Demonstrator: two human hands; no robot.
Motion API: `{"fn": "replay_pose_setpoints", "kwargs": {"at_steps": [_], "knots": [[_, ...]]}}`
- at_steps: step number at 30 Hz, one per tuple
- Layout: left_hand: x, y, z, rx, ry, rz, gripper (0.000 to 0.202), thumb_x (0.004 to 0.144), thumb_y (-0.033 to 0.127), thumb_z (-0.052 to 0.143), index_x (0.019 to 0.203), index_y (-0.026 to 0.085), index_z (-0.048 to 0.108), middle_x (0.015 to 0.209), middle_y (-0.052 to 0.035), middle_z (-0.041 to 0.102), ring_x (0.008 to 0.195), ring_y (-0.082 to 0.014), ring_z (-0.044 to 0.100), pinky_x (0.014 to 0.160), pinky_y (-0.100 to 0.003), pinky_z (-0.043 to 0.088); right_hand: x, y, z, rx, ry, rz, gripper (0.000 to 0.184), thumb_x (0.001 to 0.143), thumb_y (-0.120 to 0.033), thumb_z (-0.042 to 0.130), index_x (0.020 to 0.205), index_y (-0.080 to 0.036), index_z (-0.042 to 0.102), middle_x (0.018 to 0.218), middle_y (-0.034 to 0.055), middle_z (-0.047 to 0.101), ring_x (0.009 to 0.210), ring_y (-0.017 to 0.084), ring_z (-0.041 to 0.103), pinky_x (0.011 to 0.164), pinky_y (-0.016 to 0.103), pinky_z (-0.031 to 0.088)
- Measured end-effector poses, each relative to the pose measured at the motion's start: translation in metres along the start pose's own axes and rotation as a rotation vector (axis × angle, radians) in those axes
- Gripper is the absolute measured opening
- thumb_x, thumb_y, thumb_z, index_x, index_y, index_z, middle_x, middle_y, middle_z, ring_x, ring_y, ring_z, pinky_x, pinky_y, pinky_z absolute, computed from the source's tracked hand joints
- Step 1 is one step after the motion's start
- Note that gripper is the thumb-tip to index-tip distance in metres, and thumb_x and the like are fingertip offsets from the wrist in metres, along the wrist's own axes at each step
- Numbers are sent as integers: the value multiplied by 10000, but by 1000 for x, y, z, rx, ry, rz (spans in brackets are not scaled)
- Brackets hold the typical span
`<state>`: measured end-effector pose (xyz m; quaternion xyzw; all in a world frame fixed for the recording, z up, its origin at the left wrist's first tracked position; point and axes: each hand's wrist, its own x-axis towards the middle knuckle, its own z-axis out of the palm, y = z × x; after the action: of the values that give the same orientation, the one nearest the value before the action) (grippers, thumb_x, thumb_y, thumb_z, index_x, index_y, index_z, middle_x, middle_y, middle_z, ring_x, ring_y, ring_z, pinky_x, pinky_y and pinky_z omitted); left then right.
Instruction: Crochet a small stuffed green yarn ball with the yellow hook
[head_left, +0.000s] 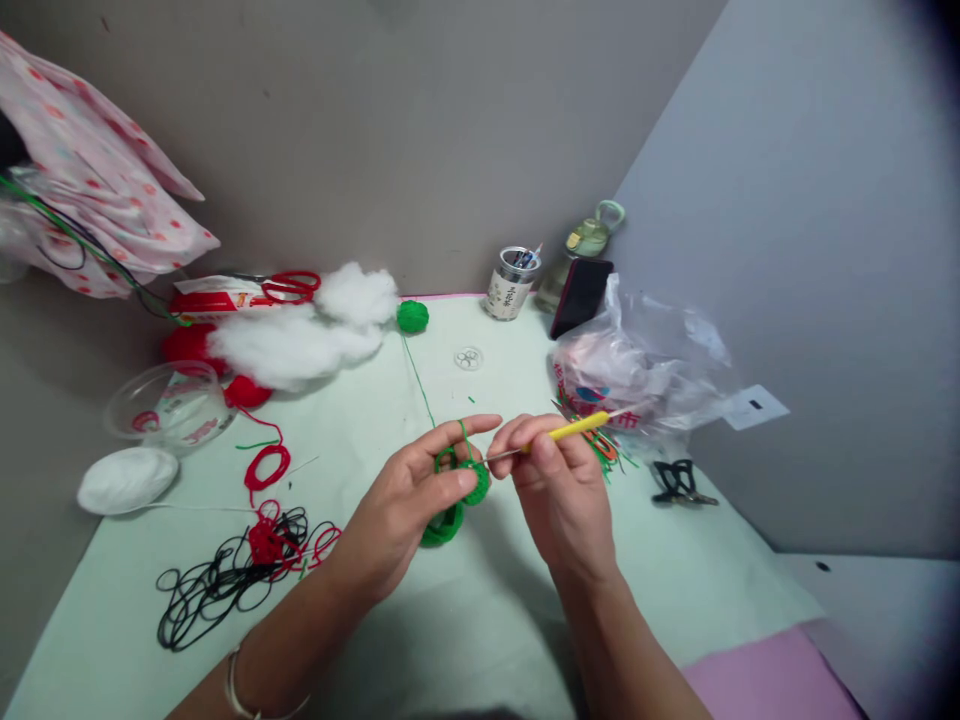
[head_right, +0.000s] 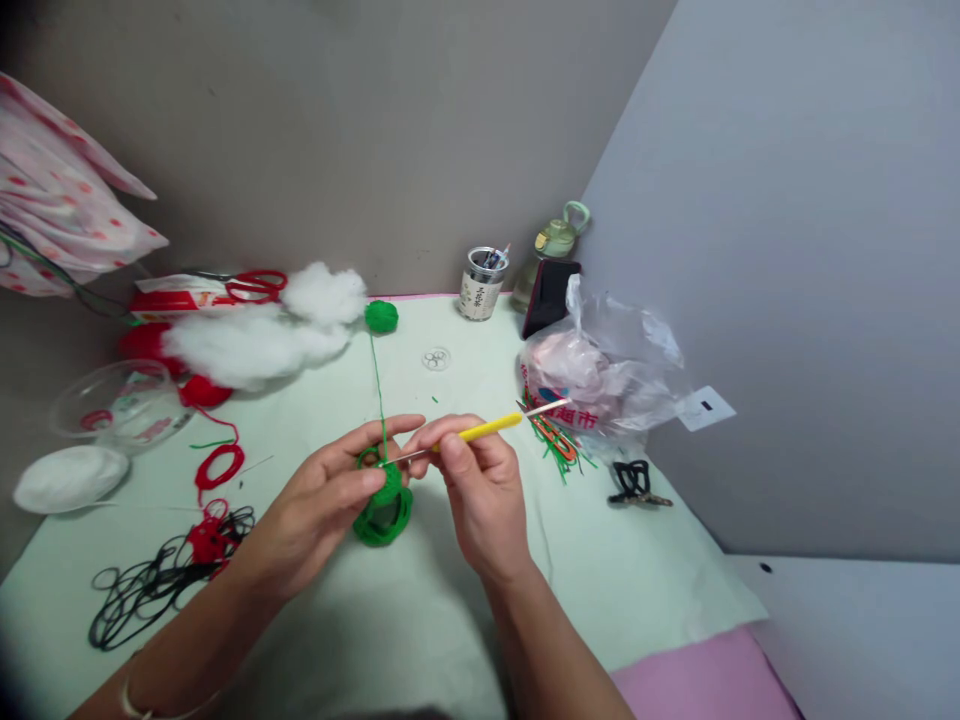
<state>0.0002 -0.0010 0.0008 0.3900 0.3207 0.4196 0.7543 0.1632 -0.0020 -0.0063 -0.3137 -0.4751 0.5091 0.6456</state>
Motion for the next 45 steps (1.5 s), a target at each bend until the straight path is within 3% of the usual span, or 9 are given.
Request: {"fn": "replay_pose_setpoints", "kwargs": {"at_steps": [4, 11, 18, 24, 29, 33, 38, 42, 45], "knots": [[-1, 0, 0, 311, 68, 128, 440, 893, 371, 781, 1327, 323, 724, 1245, -40, 723, 1249, -255, 584, 1094, -345, 385, -5, 4, 1, -264, 9, -154, 148, 997, -299, 665, 962, -268, 806, 915, 54, 750, 935, 214, 689, 791, 349, 556], [-1, 2, -3, 200, 118, 80, 432, 864, 387, 811, 1286, 322, 745, 957, -12, 646, 850, -158, 593, 718, -253, 457, -1, 7, -3, -70, 60, -25, 171, 994, -387, 672, 944, -267, 783, 899, 26, 766, 757, 160, 651, 695, 301, 534], [-1, 4, 0, 142, 87, 84, 458, 816, 271, 850, 1263, 306, 753, 980, -15, 678, 904, -146, 616, 819, -255, 481, -3, 10, -6, -163, -16, -32, 171, 996, -366, 667, 966, -250, 788, 940, 50, 770, 835, 188, 666, 720, 327, 520], [0, 7, -1, 151, 126, 75, 421, 809, 279, 847, 1222, 317, 772, 917, 1, 600, 771, -113, 541, 597, -203, 423, 2, 6, -1, 18, 54, 19, 186, 977, -407, 692, 901, -247, 748, 856, 22, 764, 694, 147, 634, 655, 293, 519], [-1, 9, -1, 177, 125, 70, 413, 813, 275, 832, 1220, 307, 773, 927, -7, 599, 765, -118, 531, 569, -207, 414, 4, 4, 0, 52, 55, 48, 231, 974, -442, 687, 869, -237, 705, 827, 22, 769, 647, 144, 637, 622, 287, 529], [-2, 11, -2, 265, 150, 91, 365, 846, 287, 801, 1209, 318, 780, 918, -3, 603, 778, -118, 546, 624, -214, 443, -1, 1, -2, -144, -3, -97, 197, 1059, -321, 560, 962, -256, 718, 923, 24, 780, 757, 151, 684, 688, 296, 559], [-2, 5, -1, 328, 253, 184, 348, 859, 263, 800, 1204, 305, 782, 885, 5, 615, 833, -126, 562, 719, -212, 461, -10, 1, 0, -646, -112, -516, 200, 1040, -164, 547, 1099, -239, 723, 989, 71, 768, 899, 200, 724, 723, 342, 595], [0, 0, 3, 20, 194, 97, 469, 815, 318, 859, 1272, 318, 756, 880, 21, 618, 782, -96, 542, 732, -194, 445, -16, 6, 2, -1033, -96, -756, 315, 949, -66, 666, 1183, -263, 743, 1079, 83, 752, 974, 215, 724, 763, 346, 619], [3, 1, 3, -235, 75, -54, 460, 774, 355, 886, 1214, 257, 792, 892, -10, 659, 829, -112, 574, 787, -210, 448, -15, 6, 1, -898, -41, -708, 283, 975, -96, 634, 1168, -265, 754, 1043, 71, 750, 949, 212, 723, 768, 355, 620]]}}
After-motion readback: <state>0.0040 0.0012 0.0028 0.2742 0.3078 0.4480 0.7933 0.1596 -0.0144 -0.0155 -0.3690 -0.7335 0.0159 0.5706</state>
